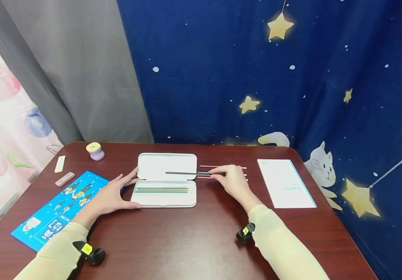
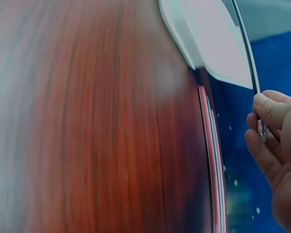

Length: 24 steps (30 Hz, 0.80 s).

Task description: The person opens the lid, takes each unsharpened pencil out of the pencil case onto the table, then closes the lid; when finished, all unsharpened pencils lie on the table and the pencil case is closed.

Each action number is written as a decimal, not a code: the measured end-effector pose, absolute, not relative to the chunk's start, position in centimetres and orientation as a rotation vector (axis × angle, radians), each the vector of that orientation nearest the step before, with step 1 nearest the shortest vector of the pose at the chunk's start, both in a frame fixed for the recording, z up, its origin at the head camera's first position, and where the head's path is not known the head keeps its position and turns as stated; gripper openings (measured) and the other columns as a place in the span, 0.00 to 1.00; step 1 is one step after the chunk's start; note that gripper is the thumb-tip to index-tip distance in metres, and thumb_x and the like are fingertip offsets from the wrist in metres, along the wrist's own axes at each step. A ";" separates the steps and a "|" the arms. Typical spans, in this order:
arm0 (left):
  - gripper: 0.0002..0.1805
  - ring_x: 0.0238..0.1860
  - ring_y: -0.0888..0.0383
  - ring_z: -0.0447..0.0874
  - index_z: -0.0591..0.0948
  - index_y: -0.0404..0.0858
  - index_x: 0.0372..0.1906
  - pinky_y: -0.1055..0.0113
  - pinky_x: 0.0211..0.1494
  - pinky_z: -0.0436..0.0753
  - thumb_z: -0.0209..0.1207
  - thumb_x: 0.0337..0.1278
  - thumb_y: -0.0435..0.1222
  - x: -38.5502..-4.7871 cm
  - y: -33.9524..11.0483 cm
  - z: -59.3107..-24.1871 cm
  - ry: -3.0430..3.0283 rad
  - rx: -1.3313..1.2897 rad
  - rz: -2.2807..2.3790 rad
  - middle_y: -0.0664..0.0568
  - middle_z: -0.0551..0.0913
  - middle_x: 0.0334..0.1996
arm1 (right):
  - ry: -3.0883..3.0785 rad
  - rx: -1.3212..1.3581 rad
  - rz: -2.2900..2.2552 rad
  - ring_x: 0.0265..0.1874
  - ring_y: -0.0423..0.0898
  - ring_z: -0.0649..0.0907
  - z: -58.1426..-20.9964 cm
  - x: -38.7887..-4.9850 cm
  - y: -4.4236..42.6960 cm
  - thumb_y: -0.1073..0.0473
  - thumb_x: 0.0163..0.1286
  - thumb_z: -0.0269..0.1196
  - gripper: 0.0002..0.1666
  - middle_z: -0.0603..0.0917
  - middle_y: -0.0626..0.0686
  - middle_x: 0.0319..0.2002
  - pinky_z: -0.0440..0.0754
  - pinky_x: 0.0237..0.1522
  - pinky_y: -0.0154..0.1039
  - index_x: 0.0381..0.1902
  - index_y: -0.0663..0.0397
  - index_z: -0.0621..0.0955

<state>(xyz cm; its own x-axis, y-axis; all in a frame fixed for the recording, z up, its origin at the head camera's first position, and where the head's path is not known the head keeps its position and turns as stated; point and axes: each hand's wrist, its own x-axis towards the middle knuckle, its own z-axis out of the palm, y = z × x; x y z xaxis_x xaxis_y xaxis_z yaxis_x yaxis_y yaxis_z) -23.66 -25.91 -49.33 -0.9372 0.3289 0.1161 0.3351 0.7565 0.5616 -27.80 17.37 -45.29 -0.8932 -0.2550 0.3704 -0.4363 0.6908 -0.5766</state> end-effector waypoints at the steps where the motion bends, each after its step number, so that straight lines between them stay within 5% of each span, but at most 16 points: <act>1: 0.70 0.80 0.31 0.50 0.50 0.56 0.86 0.31 0.77 0.54 0.74 0.39 0.71 -23.7 -25.9 -49.3 -2.935 -0.557 -0.940 0.60 0.78 0.70 | -2.640 0.541 0.995 0.40 0.41 0.90 -45.2 -27.7 17.9 0.57 0.64 0.77 0.08 0.93 0.43 0.39 0.87 0.44 0.45 0.41 0.41 0.94; 24: 0.70 0.81 0.36 0.54 0.49 0.54 0.86 0.33 0.79 0.51 0.75 0.40 0.69 -23.8 -26.0 -49.5 -2.924 -0.568 -0.948 0.56 0.79 0.70 | -2.755 0.380 0.938 0.46 0.48 0.89 -47.5 -26.9 26.3 0.60 0.65 0.75 0.06 0.93 0.47 0.40 0.85 0.54 0.52 0.39 0.44 0.94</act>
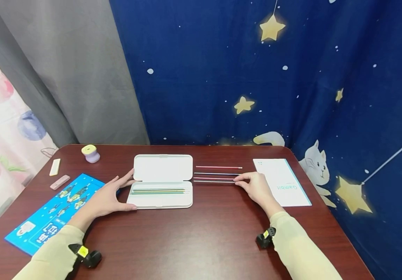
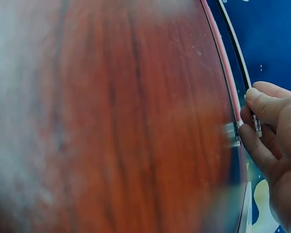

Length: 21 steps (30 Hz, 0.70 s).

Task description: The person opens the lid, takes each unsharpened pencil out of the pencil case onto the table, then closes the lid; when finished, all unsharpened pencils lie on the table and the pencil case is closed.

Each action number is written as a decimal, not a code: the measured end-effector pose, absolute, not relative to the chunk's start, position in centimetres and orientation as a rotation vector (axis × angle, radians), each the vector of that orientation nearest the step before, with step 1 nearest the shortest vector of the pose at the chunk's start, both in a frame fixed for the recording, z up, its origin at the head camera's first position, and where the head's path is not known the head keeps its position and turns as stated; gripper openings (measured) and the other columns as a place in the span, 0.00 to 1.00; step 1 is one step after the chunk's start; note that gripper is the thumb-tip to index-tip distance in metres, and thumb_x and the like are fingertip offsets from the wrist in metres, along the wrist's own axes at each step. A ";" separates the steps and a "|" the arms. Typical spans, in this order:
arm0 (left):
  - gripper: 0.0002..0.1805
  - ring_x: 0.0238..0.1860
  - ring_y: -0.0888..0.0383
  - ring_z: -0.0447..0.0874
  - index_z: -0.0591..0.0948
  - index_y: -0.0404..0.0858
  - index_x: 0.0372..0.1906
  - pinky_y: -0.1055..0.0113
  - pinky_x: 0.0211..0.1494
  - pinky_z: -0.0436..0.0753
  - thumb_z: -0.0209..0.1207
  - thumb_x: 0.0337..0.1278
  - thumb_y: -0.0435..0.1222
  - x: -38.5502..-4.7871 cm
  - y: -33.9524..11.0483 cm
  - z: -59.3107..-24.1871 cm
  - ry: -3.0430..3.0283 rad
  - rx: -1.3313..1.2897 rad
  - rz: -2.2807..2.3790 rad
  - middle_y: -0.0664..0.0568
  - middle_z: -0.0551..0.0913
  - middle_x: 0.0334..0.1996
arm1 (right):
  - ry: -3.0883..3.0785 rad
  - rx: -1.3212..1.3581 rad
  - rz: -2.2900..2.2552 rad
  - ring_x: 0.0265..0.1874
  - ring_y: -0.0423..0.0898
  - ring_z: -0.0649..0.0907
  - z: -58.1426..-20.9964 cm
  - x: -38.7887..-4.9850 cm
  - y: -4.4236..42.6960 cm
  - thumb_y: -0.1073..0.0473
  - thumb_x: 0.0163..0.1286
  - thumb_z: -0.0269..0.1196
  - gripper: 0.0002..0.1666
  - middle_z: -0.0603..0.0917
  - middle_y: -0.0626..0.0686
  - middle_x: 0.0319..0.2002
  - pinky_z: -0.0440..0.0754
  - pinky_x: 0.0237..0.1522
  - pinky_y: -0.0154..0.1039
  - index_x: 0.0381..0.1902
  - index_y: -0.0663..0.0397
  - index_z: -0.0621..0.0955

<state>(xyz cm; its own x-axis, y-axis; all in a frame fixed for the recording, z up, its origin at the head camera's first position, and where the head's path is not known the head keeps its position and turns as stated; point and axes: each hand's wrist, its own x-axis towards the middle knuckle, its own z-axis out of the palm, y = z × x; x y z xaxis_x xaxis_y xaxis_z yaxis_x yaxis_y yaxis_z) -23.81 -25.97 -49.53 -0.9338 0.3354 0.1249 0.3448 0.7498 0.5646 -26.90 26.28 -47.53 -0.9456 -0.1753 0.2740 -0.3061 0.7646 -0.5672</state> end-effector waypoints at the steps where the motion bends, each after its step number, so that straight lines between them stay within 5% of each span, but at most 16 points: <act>1: 0.70 0.81 0.37 0.54 0.49 0.54 0.86 0.33 0.80 0.50 0.75 0.40 0.69 -23.8 -26.0 -49.6 -2.923 -0.568 -0.948 0.56 0.79 0.70 | -2.759 0.388 0.934 0.46 0.48 0.89 -47.6 -27.0 26.3 0.60 0.65 0.75 0.06 0.93 0.47 0.40 0.85 0.54 0.53 0.39 0.44 0.94; 21: 0.70 0.81 0.34 0.52 0.49 0.55 0.86 0.32 0.79 0.51 0.74 0.40 0.70 -24.0 -26.0 -49.7 -2.930 -0.573 -0.951 0.57 0.78 0.70 | -2.817 0.432 0.838 0.43 0.49 0.90 -47.6 -27.1 26.1 0.61 0.63 0.77 0.06 0.92 0.45 0.37 0.86 0.52 0.55 0.35 0.42 0.94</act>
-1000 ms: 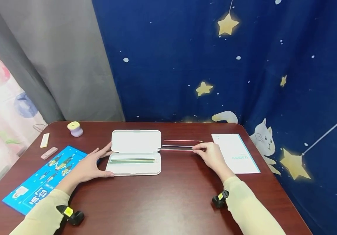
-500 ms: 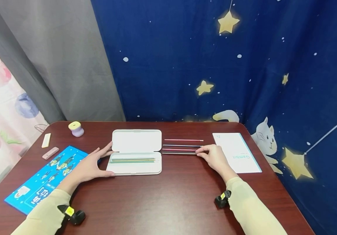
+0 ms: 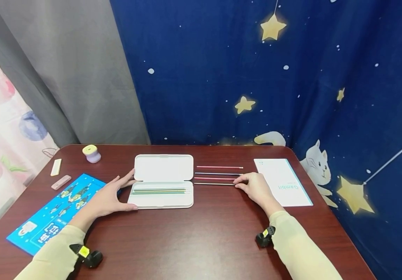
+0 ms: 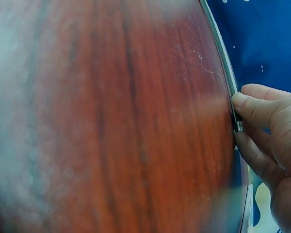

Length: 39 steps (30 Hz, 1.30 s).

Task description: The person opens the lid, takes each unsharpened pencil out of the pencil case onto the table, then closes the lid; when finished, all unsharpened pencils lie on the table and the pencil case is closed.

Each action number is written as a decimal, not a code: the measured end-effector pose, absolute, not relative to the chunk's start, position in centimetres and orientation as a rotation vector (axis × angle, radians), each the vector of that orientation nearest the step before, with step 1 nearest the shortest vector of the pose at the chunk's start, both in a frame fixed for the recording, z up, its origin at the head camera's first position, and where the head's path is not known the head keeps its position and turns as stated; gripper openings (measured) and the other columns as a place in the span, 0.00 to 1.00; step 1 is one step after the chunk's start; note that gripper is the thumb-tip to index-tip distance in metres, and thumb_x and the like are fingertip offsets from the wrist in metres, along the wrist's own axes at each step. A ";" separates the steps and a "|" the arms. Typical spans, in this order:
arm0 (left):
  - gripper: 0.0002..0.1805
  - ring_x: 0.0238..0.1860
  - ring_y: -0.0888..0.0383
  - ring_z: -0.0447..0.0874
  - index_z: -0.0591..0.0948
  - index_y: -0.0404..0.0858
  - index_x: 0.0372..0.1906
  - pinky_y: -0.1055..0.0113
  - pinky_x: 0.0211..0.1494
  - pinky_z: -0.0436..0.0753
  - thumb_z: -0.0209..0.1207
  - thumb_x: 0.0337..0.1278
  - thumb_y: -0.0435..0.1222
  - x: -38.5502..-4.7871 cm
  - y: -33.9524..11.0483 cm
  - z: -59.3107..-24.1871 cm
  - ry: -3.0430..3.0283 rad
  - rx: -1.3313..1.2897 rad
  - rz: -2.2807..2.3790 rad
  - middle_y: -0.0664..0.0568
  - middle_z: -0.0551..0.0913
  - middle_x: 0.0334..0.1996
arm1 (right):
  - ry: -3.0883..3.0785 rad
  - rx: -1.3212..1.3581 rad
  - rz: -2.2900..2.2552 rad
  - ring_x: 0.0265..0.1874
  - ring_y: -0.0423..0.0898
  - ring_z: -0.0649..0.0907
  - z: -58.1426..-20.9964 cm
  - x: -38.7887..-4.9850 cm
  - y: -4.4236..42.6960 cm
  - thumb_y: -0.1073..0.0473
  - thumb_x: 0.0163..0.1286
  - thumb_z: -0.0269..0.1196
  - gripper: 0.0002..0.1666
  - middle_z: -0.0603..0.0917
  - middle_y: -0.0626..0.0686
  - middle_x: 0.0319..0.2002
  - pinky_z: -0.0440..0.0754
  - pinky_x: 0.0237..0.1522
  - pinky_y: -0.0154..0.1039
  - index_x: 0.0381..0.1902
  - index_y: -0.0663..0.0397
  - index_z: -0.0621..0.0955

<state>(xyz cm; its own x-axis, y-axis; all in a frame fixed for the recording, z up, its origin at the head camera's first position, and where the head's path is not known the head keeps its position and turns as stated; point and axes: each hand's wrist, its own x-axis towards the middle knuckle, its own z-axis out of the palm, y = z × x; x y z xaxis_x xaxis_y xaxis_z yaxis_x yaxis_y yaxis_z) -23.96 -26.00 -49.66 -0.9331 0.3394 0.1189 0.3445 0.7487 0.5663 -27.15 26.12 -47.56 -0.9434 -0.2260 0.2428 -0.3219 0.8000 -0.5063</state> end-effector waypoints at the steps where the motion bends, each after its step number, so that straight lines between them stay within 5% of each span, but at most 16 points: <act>1: 0.70 0.81 0.34 0.51 0.49 0.55 0.86 0.31 0.79 0.51 0.74 0.40 0.70 -23.9 -26.0 -49.6 -2.931 -0.566 -0.953 0.57 0.78 0.70 | -2.817 0.436 0.833 0.43 0.49 0.90 -47.6 -27.1 26.1 0.61 0.63 0.77 0.06 0.92 0.45 0.37 0.86 0.52 0.55 0.35 0.42 0.94; 16: 0.70 0.81 0.31 0.49 0.49 0.55 0.86 0.29 0.77 0.53 0.74 0.40 0.70 -23.7 -25.9 -49.6 -2.940 -0.544 -0.956 0.57 0.78 0.71 | -2.796 0.416 0.869 0.45 0.48 0.90 -47.7 -26.7 26.0 0.57 0.64 0.77 0.07 0.93 0.46 0.40 0.86 0.53 0.54 0.41 0.42 0.94; 21: 0.70 0.81 0.34 0.50 0.49 0.55 0.86 0.31 0.79 0.51 0.74 0.40 0.70 -23.7 -25.9 -49.5 -2.939 -0.551 -0.957 0.58 0.78 0.71 | -2.714 0.387 0.954 0.46 0.47 0.89 -46.7 -26.2 25.1 0.51 0.64 0.78 0.15 0.92 0.47 0.43 0.86 0.48 0.50 0.47 0.44 0.93; 26: 0.70 0.81 0.34 0.50 0.50 0.54 0.86 0.32 0.79 0.51 0.75 0.40 0.70 -23.7 -25.9 -49.5 -2.935 -0.550 -0.958 0.58 0.78 0.70 | -2.672 0.421 1.129 0.53 0.46 0.88 -45.3 -25.9 23.0 0.46 0.62 0.78 0.24 0.91 0.45 0.50 0.88 0.53 0.47 0.55 0.46 0.91; 32: 0.70 0.81 0.32 0.50 0.50 0.54 0.86 0.30 0.78 0.52 0.75 0.40 0.69 -23.7 -26.0 -49.7 -2.938 -0.545 -0.957 0.56 0.78 0.70 | -2.641 0.511 1.286 0.50 0.46 0.90 -44.7 -26.1 19.6 0.53 0.61 0.80 0.23 0.91 0.46 0.49 0.89 0.47 0.37 0.55 0.47 0.91; 39: 0.70 0.81 0.32 0.49 0.49 0.56 0.86 0.29 0.77 0.53 0.75 0.40 0.69 -23.7 -25.9 -49.5 -2.939 -0.543 -0.956 0.56 0.78 0.71 | -2.679 0.640 1.273 0.48 0.42 0.90 -45.6 -26.2 15.5 0.55 0.62 0.79 0.20 0.92 0.45 0.46 0.89 0.48 0.40 0.52 0.46 0.92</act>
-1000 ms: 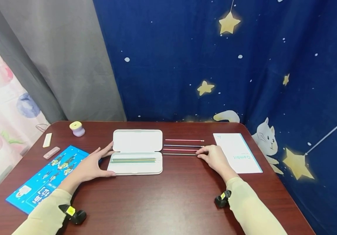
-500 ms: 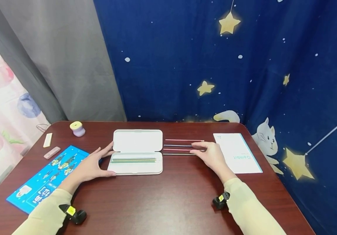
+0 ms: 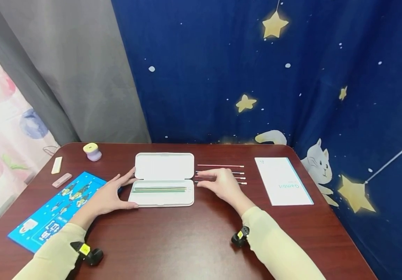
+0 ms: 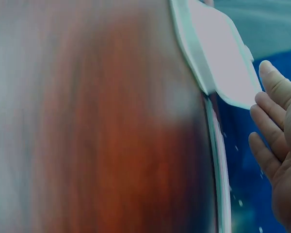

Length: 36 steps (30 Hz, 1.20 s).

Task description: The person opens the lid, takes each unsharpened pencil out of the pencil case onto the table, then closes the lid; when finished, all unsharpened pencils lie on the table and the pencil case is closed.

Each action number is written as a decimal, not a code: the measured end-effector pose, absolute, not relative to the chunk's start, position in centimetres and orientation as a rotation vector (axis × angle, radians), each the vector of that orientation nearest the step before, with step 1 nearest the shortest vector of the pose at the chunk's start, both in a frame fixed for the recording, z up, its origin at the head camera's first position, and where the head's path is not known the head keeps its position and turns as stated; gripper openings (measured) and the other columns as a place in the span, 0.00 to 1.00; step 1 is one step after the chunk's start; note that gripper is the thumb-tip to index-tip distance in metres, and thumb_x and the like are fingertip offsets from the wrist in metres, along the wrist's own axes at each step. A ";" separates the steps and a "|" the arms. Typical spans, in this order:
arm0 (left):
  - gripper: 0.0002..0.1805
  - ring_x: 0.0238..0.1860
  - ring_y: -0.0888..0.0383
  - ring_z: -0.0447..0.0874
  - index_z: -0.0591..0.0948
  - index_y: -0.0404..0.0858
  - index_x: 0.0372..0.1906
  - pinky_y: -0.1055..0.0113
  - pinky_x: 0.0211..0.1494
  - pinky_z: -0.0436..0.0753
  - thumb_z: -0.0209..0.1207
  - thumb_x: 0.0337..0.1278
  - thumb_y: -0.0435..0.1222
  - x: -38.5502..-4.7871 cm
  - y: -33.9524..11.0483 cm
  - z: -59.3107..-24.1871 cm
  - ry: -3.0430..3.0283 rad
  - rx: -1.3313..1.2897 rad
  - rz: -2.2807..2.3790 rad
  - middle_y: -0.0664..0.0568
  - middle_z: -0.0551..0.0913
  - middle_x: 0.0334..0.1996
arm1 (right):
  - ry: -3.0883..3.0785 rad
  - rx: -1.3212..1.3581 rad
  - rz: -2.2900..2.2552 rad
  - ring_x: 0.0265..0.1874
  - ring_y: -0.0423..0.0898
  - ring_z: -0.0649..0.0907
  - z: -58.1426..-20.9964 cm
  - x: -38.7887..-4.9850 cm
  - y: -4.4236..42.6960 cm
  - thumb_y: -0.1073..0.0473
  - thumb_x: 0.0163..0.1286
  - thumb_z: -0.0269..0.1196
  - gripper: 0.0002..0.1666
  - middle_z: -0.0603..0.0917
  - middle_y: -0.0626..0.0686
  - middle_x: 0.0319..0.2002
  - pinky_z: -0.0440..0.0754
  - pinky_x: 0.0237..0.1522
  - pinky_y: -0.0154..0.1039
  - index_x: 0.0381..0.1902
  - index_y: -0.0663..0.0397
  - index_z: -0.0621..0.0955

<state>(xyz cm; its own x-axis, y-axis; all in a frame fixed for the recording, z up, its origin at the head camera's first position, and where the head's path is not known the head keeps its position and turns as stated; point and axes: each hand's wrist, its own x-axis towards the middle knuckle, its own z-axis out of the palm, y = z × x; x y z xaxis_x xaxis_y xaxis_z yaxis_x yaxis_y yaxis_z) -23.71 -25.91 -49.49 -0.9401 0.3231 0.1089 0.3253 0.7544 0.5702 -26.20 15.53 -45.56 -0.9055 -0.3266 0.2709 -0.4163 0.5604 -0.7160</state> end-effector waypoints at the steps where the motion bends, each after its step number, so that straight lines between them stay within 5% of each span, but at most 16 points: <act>1: 0.70 0.81 0.32 0.49 0.49 0.56 0.86 0.29 0.77 0.53 0.75 0.40 0.69 -23.7 -25.9 -49.4 -2.938 -0.548 -0.956 0.56 0.78 0.71 | -2.695 0.661 1.265 0.48 0.40 0.90 -45.7 -26.2 14.9 0.55 0.62 0.79 0.19 0.92 0.44 0.46 0.89 0.48 0.40 0.52 0.46 0.92; 16: 0.70 0.82 0.34 0.48 0.49 0.58 0.86 0.31 0.78 0.55 0.74 0.39 0.70 -23.5 -26.0 -49.2 -2.943 -0.530 -0.954 0.61 0.77 0.71 | -2.853 0.824 0.862 0.47 0.41 0.89 -46.9 -26.4 9.1 0.57 0.68 0.74 0.15 0.92 0.44 0.45 0.88 0.49 0.41 0.52 0.42 0.92; 36: 0.70 0.82 0.33 0.47 0.50 0.57 0.86 0.29 0.77 0.56 0.76 0.39 0.68 -23.5 -25.8 -49.3 -2.937 -0.515 -0.966 0.61 0.78 0.71 | -2.830 0.912 0.889 0.47 0.41 0.89 -47.5 -27.0 8.6 0.62 0.67 0.73 0.13 0.92 0.44 0.43 0.87 0.50 0.40 0.47 0.43 0.93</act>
